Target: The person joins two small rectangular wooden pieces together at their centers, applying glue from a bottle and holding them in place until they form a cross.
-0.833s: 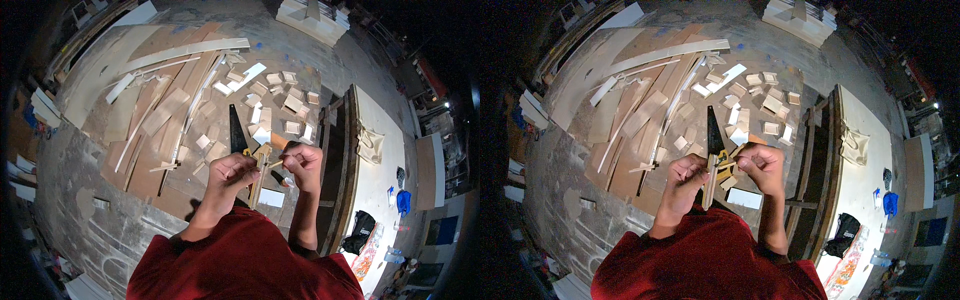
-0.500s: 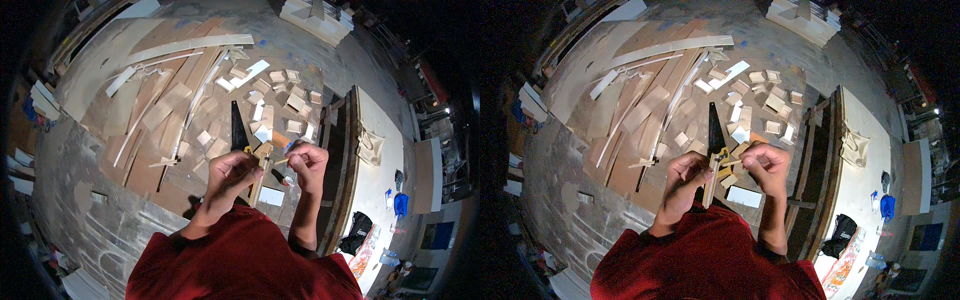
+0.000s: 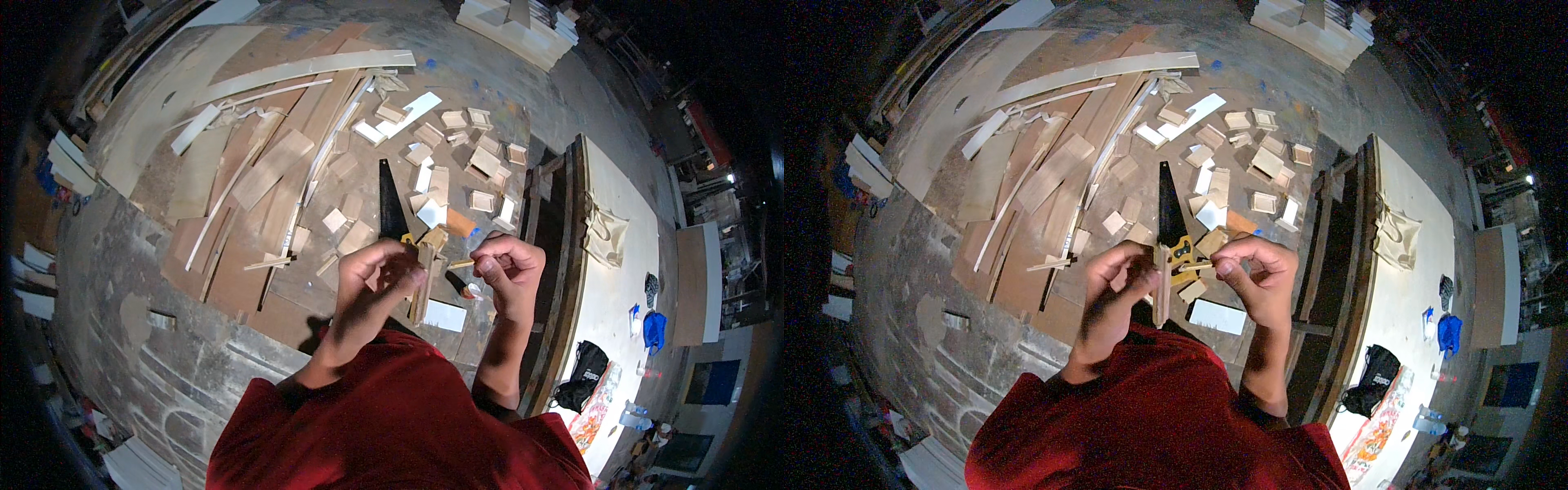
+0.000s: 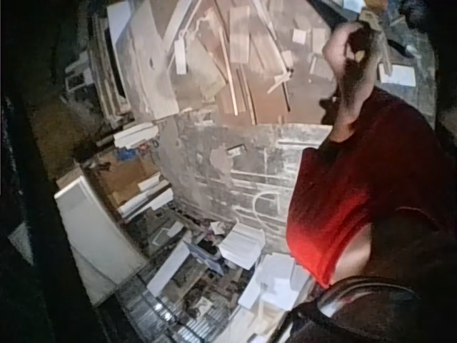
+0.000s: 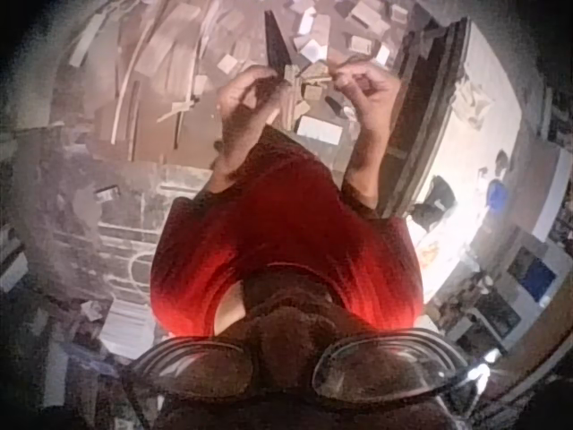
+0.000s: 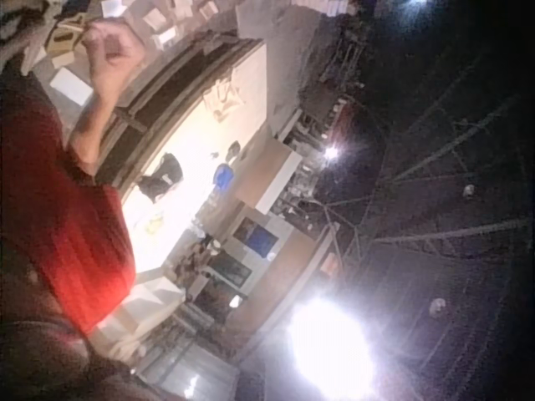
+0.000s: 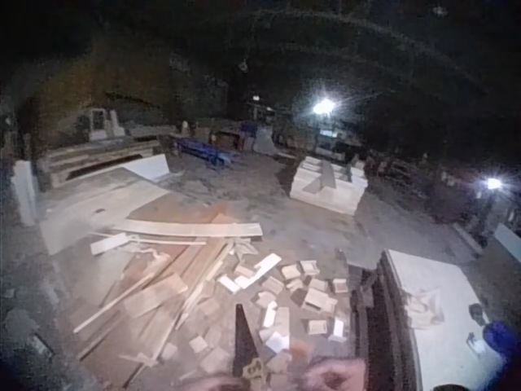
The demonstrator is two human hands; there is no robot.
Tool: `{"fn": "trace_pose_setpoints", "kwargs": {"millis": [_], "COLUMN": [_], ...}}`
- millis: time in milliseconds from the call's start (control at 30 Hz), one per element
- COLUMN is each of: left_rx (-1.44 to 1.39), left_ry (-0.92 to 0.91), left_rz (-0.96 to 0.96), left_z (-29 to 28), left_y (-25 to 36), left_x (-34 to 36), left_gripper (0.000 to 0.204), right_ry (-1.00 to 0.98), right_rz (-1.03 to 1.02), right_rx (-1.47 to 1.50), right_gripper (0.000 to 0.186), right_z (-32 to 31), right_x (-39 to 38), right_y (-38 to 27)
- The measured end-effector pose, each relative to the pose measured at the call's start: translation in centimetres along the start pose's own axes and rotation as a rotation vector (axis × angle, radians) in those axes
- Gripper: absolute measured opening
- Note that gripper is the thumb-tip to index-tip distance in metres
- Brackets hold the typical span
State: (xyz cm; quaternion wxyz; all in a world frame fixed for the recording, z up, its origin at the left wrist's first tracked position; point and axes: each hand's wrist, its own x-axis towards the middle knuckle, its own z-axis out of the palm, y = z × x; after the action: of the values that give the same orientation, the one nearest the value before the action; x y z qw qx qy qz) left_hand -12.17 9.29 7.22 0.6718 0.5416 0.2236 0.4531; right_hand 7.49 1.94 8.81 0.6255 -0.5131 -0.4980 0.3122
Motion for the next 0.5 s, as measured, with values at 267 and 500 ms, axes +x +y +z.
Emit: {"fn": "trace_pose_setpoints", "kwargs": {"millis": [267, 500], "left_rx": [-1.200, -1.363], "left_ry": [-0.320, -0.317], "left_rz": [-0.533, -0.483], "left_z": [-1.4, -1.5], "left_y": [-1.7, -1.5], "left_x": [0.7, 0.9], "left_gripper": [0.029, 0.024], "right_ry": [0.139, 0.110], "right_rz": [0.035, 0.024], "right_rx": [0.064, 0.107], "right_gripper": [0.007, 0.007], "right_z": [1.1, 1.9], "right_x": [-0.5, -0.7], "right_y": [-1.4, -1.9]}}
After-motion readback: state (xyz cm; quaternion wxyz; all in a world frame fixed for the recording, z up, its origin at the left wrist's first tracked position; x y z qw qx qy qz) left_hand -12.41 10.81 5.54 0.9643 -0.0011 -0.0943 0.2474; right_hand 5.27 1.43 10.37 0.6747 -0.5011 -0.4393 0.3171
